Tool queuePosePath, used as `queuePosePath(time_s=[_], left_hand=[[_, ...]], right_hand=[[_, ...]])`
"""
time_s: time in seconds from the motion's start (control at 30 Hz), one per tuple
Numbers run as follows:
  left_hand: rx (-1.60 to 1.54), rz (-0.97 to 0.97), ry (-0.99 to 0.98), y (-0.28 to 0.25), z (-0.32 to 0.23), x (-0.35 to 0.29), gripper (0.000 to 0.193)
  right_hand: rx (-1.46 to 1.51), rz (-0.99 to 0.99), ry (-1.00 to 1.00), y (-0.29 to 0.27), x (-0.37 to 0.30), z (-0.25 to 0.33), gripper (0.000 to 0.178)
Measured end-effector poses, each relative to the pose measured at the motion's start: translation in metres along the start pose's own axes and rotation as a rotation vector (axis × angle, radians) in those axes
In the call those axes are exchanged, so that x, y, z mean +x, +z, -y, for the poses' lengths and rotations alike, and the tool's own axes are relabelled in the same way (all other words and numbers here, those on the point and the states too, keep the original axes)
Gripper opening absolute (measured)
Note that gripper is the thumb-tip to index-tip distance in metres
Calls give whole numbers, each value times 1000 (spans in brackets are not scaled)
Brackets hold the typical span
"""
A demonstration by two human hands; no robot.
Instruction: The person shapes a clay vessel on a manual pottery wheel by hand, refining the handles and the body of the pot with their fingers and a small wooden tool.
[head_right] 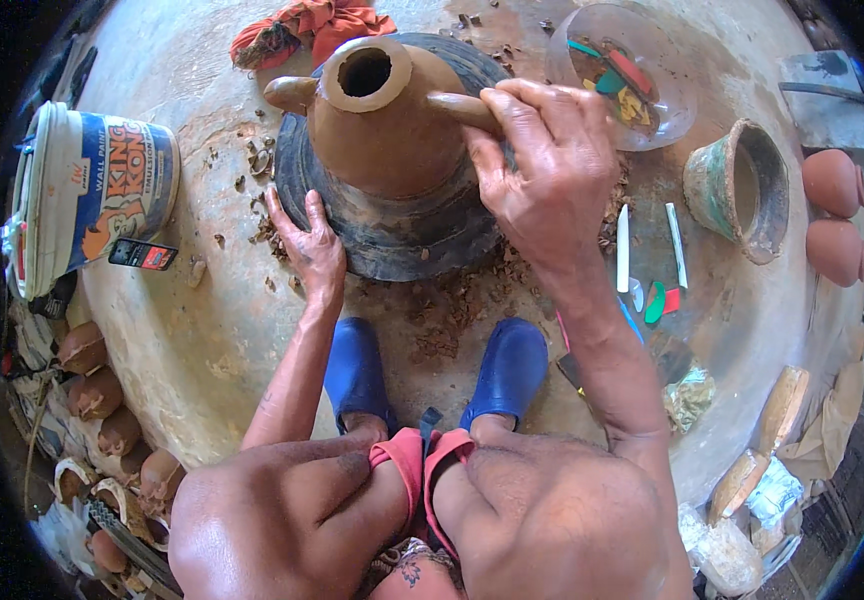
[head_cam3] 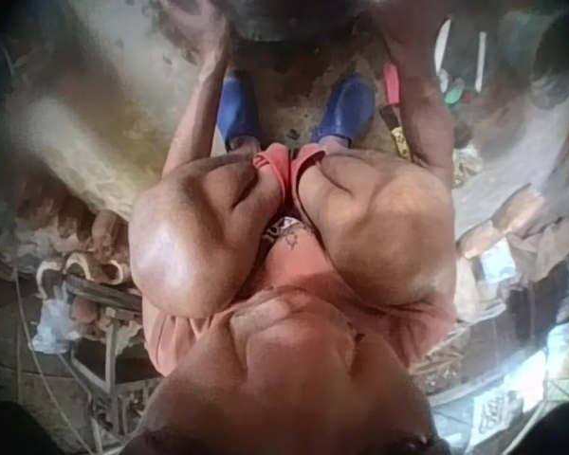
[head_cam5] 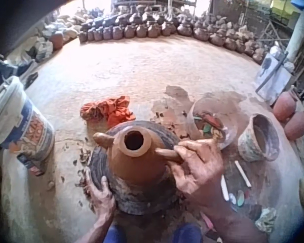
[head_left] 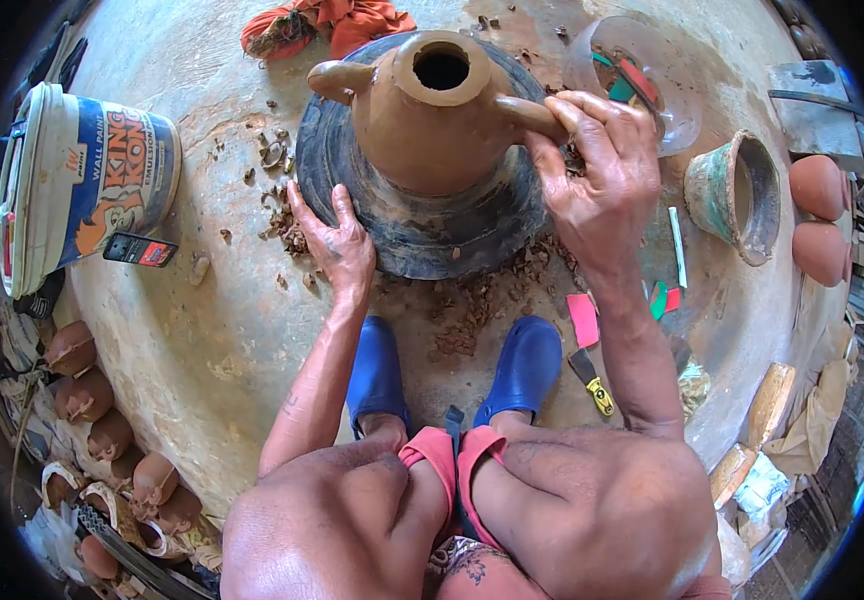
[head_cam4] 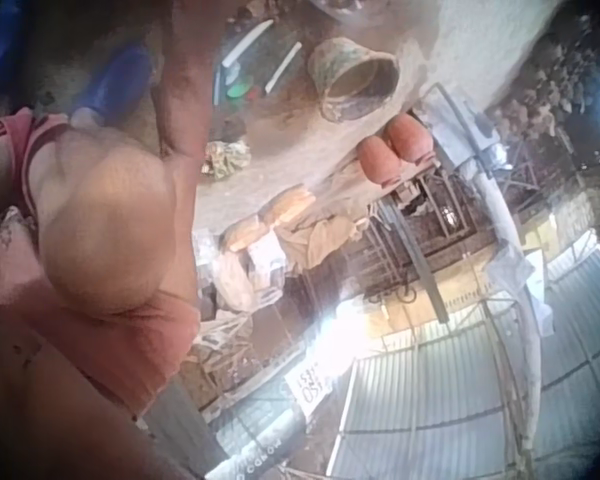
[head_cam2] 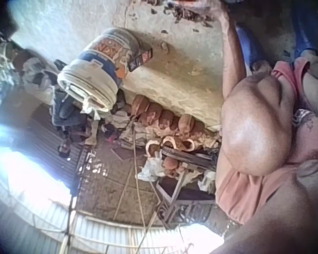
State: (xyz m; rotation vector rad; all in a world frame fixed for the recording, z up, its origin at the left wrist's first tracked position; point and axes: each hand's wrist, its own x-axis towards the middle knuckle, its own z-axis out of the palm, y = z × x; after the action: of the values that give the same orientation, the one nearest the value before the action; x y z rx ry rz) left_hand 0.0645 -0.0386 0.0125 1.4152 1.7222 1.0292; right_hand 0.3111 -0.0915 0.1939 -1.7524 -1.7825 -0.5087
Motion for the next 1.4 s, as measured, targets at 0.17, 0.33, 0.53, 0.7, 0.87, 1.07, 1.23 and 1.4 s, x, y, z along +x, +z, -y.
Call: queuePosePath(time_s=[0.17,0.33,0.53,0.7,0.87,1.07,1.23,1.4], left_hand=[[-14,-6,33,1,1,0,77],[-2,-16,49,-4,8,12,79],[-50,266,-158,-1,-26,59,77],[-109,-103,241,-17,21,149,60],[-558,90,-150,-6,39,100,60],[-334,97,-5,7,36,8,62],[-136,29,-82,-10,34,26,60],[-98,29,-149,5,15,23,67]], right_hand=[[437,-76,511,16,-27,8,30],[463,152,509,3,-43,-6,21],[495,1,806,-43,-70,-48,11],[-65,-113,740,-76,-64,-114,20],[-429,75,804,-155,-94,-283,19],[-642,718,977,-156,-139,-394,42],[-594,841,895,-120,-143,-396,33],[-672,336,677,-165,-143,-405,27]])
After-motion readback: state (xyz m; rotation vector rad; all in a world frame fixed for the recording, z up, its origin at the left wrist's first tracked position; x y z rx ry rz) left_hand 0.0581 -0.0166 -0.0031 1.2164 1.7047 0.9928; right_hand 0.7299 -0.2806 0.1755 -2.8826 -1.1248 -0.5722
